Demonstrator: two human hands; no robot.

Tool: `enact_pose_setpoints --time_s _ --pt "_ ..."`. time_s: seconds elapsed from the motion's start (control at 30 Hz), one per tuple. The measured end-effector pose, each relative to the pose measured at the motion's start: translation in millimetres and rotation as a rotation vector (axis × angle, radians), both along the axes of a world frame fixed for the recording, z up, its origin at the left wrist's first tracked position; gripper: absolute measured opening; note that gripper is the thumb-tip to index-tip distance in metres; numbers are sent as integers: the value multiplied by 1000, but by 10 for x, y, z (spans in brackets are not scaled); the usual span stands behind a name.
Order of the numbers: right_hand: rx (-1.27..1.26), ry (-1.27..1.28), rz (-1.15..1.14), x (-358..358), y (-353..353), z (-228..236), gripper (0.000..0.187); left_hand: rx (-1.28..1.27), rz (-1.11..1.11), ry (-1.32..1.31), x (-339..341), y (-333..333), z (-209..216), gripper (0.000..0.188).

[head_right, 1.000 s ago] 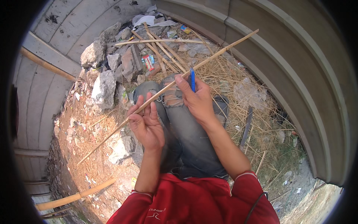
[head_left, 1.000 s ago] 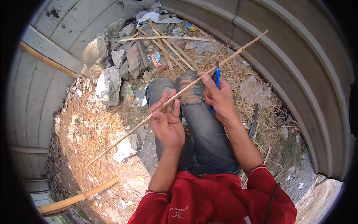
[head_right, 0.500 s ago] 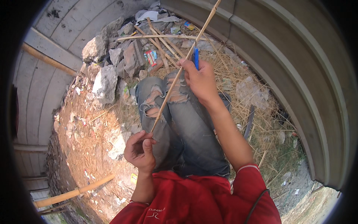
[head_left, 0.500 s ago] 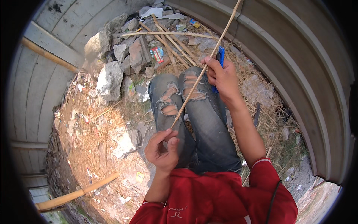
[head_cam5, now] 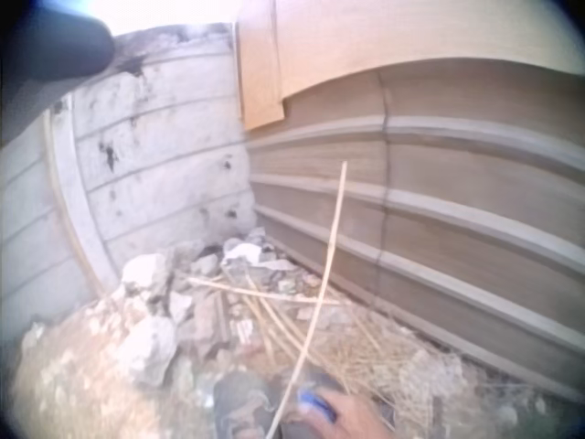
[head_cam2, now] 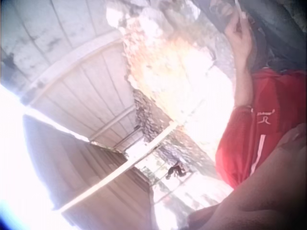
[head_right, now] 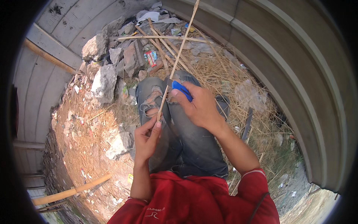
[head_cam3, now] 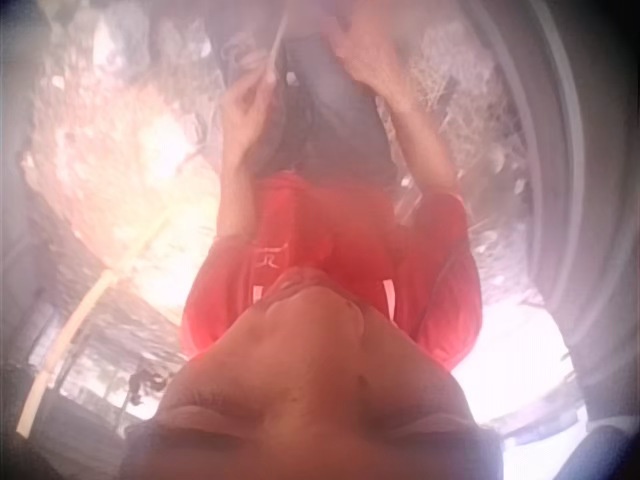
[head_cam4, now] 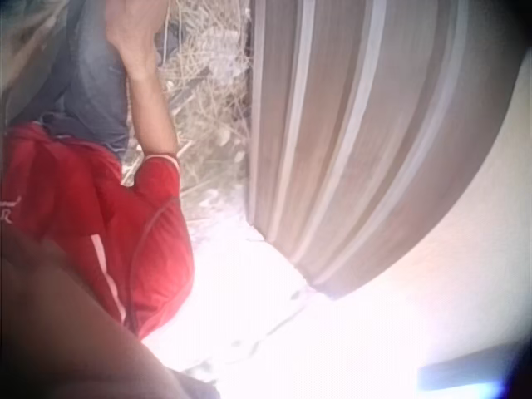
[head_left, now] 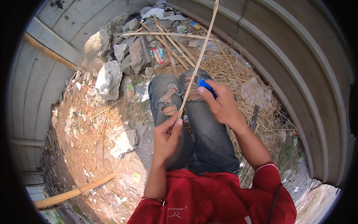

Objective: The person sits on the ground and uses a knife to scrape and split thin bamboo strips. They repeatedly hold the strips against their legs to shave the surface and then use the knife to split the strips lengthwise into thinner pieces.

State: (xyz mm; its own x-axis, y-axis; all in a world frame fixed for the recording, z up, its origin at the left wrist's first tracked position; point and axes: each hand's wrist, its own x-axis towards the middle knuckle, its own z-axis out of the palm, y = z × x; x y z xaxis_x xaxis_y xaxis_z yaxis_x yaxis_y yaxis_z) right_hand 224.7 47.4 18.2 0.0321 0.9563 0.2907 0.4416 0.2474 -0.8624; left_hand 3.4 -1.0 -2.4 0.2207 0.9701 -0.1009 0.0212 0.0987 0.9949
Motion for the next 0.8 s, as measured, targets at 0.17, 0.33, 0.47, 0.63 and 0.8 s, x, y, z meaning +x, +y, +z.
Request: enact_pose_setpoints --time_s 0.17,0.33,0.47,0.63,0.8 --pt "-116 -347 213 -187 -381 20 40 1 18 -14 15 56 -70 37" --pt "-73 -441 120 -181 -401 -49 43 -11 8 6 28 52 -91 35" --pt "-148 -236 -315 489 216 -9 49 -32 -100 111 6 -124 -1 30" --pt "-43 -229 -404 1066 268 -38 51 244 -105 168 -75 -296 -218 27" --pt "-30 -251 -86 411 -163 43 42 -24 27 -35 112 39 -144 32"
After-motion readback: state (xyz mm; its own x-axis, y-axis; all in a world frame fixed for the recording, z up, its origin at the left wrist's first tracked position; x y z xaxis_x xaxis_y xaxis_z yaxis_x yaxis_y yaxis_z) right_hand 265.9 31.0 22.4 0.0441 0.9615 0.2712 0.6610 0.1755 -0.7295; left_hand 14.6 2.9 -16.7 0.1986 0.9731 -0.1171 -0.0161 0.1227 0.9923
